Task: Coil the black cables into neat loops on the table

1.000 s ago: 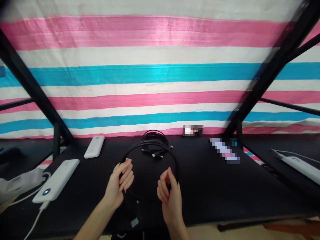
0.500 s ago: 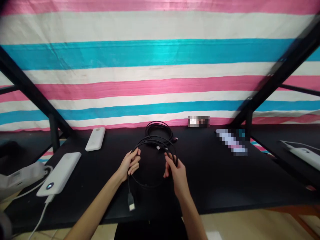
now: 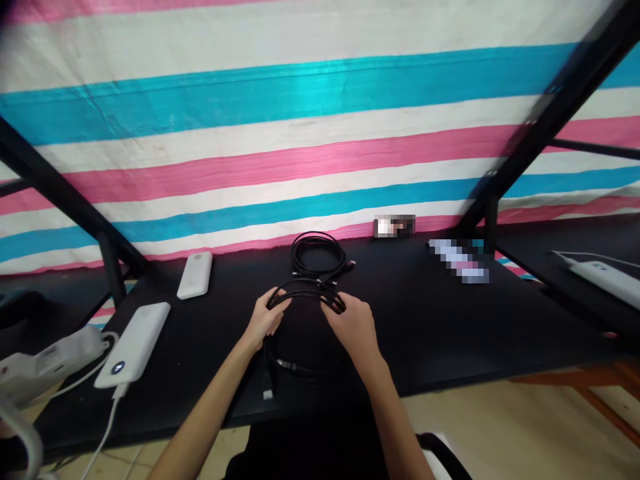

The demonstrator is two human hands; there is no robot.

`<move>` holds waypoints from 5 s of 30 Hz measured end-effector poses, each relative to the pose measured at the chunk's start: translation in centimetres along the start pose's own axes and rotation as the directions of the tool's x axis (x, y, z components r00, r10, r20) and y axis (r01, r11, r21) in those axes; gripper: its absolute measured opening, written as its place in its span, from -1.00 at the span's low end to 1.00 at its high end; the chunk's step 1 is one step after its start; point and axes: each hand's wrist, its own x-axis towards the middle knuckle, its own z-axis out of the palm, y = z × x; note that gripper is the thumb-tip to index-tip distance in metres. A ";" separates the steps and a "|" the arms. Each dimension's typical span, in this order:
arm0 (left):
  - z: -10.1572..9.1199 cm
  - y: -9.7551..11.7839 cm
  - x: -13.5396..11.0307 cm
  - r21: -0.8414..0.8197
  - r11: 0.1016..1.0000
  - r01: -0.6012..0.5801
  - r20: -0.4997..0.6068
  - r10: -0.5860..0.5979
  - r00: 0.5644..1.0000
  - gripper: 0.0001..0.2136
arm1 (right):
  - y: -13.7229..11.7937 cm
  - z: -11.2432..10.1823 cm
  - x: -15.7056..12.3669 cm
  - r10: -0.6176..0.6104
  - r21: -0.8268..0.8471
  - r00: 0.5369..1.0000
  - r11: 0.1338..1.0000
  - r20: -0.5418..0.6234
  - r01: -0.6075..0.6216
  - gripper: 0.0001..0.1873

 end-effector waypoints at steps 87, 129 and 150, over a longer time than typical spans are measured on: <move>-0.3 -1.1 0.6 -0.310 0.912 0.267 0.403 -0.129 0.906 -0.54 | 0.1 2.5 0.6 -0.023 -0.012 1.000 1.000 0.006 0.023 -0.48; -1.2 -2.2 1.1 -0.740 0.581 0.338 0.391 -0.036 0.920 -0.45 | 0.9 7.4 0.1 0.387 0.890 0.841 0.097 0.379 -0.446 -0.60; 0.3 -0.8 0.5 -0.341 0.939 0.049 0.226 0.031 0.974 -0.64 | 1.2 8.3 0.0 0.374 0.835 0.922 0.471 0.103 -0.284 -0.60</move>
